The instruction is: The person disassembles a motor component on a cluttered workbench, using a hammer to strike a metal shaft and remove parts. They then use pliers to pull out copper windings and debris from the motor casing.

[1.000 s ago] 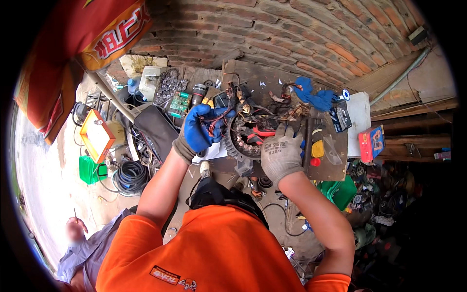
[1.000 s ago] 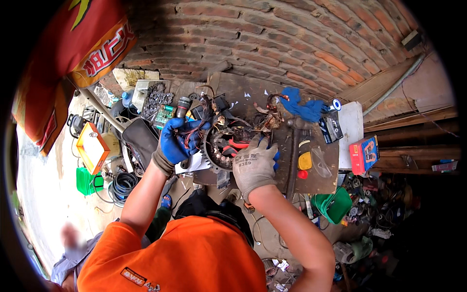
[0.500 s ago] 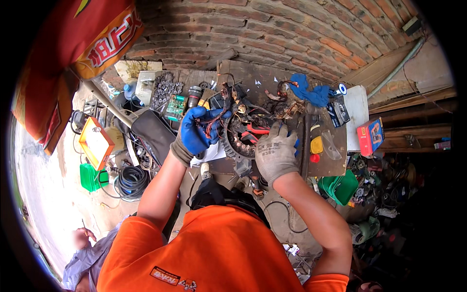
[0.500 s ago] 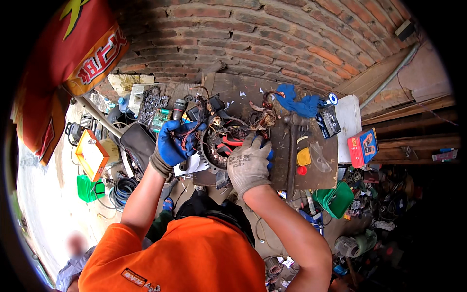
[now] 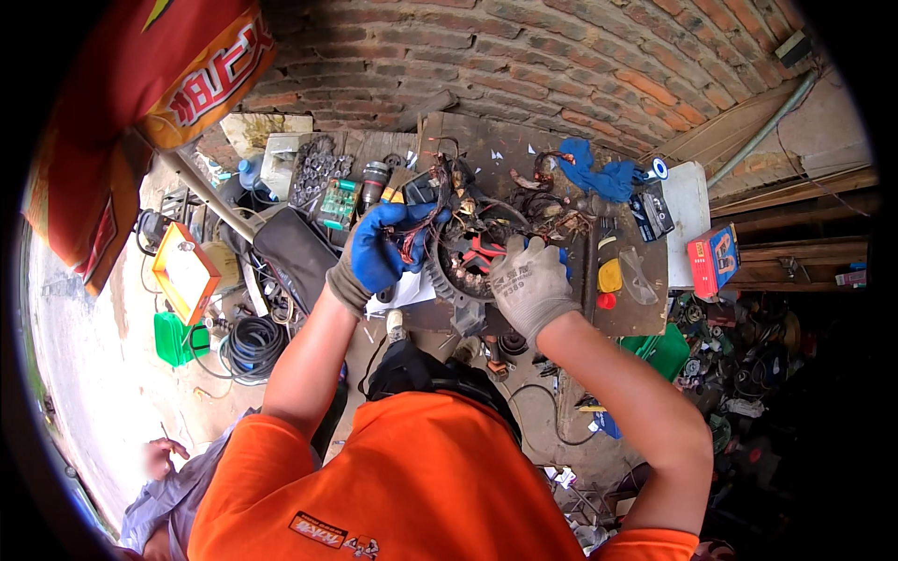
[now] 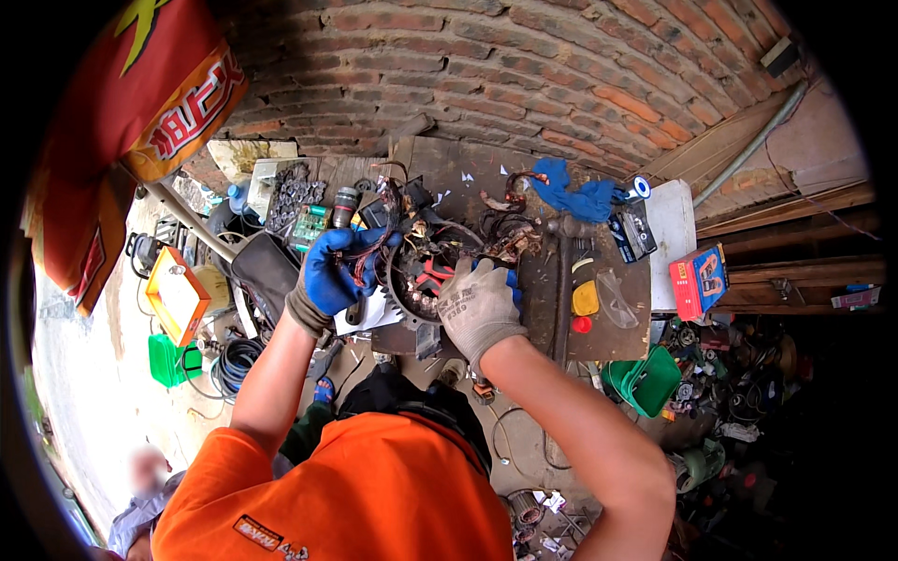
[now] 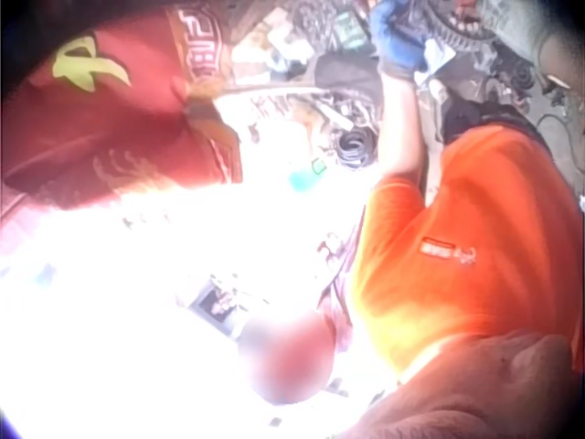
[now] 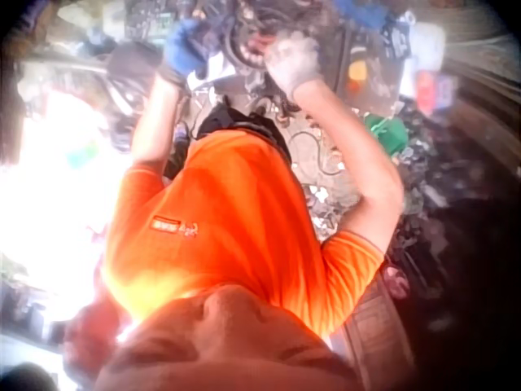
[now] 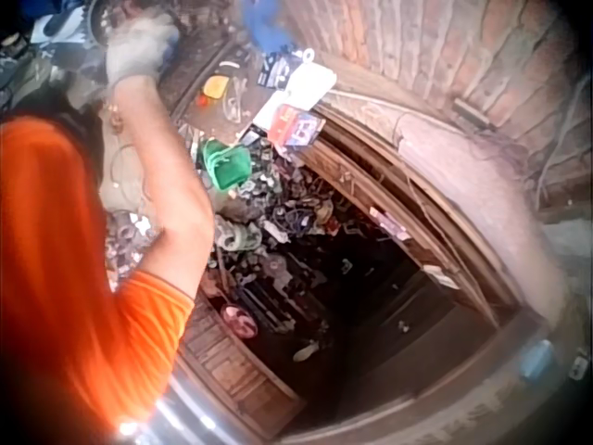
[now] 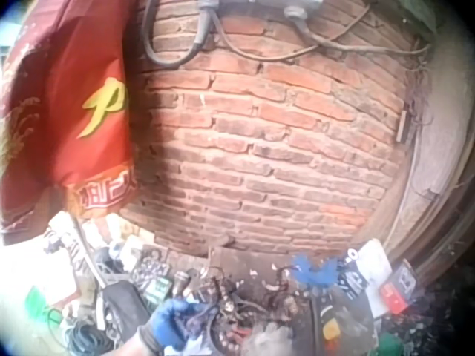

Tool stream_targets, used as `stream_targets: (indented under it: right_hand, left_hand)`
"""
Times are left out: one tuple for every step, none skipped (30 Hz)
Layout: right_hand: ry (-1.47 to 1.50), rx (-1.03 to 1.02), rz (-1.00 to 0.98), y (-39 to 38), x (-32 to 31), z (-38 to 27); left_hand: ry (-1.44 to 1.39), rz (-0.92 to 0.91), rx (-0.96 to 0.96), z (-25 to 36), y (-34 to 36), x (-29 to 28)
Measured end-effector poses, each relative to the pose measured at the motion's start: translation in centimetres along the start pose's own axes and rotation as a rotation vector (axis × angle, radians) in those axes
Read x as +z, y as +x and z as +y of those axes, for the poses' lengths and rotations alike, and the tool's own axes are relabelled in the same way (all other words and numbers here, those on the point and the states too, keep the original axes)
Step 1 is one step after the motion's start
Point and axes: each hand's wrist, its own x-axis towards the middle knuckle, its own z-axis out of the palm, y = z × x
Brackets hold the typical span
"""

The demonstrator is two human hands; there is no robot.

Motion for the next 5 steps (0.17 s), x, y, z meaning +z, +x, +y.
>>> stream_targets:
  right_hand:
    - [0.008,-0.019,-0.009,0.0,0.1,0.4]
    - [0.017,-0.038,-0.018,0.1,0.1,0.8]
    - [0.026,-0.056,-0.027,0.2,0.1,1.0]
    - [0.085,-0.083,-0.105,0.6,-0.1,1.3]
    - [0.146,-0.113,-0.18,1.2,-0.4,1.7]
  left_hand:
    - [0.015,-0.013,0.012,0.1,-0.2,0.5]
    - [0.114,0.01,0.04,0.1,-0.3,0.9]
    - [0.213,0.032,0.067,0.0,-0.4,1.4]
    - [0.311,0.055,0.094,-0.1,-0.4,1.9]
    - [0.313,0.057,0.095,-0.1,-0.5,1.9]
